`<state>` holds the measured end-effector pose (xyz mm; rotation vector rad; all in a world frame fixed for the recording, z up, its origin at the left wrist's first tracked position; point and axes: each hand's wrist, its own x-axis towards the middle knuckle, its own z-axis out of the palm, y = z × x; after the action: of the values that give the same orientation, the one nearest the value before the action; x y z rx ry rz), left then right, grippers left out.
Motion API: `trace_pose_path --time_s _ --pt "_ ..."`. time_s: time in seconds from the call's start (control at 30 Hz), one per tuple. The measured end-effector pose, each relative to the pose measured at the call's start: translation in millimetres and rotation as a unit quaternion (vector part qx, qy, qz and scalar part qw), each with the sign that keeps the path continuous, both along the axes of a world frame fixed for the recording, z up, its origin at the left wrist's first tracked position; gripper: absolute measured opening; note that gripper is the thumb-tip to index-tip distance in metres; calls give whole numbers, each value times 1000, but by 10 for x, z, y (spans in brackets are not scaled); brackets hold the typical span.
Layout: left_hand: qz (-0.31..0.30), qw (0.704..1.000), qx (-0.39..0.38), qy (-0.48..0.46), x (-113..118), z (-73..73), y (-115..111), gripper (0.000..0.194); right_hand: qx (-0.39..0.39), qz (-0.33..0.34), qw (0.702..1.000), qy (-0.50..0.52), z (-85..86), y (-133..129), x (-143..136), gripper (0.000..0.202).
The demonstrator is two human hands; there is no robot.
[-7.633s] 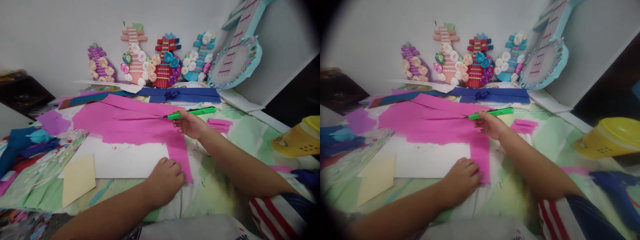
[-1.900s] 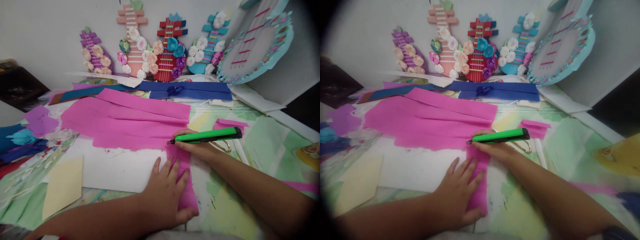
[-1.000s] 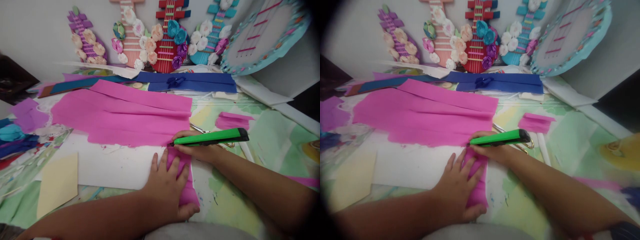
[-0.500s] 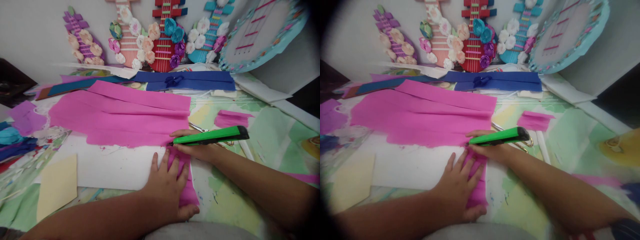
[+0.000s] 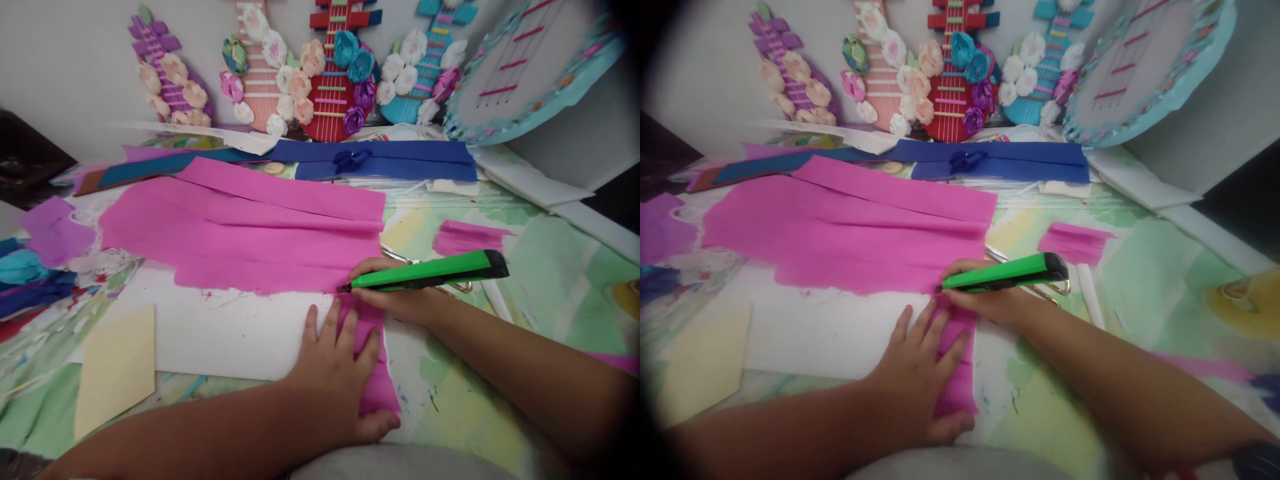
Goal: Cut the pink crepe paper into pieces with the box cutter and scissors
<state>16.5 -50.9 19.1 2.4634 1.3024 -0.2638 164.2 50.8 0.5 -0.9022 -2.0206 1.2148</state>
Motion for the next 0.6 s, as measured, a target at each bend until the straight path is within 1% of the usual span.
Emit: trace_pose_path --time_s 0.13,0.23,0.37,0.53,0.6 --pt "-1 1000 17 2 1 -57 -10 83 -19 -3 1000 7 16 -5 4 19" --pt "-2 1000 20 6 3 -52 -8 83 -25 -3 1000 5 26 -3 10 19" --pt "-4 1000 12 4 6 -25 -12 82 -7 10 1000 -8 23 7 9 18" --pt "-5 999 39 4 3 -69 -31 84 9 26 999 -16 22 24 -8 16" --pt "-5 999 35 2 4 -61 -28 84 9 35 999 -17 29 33 -12 16"
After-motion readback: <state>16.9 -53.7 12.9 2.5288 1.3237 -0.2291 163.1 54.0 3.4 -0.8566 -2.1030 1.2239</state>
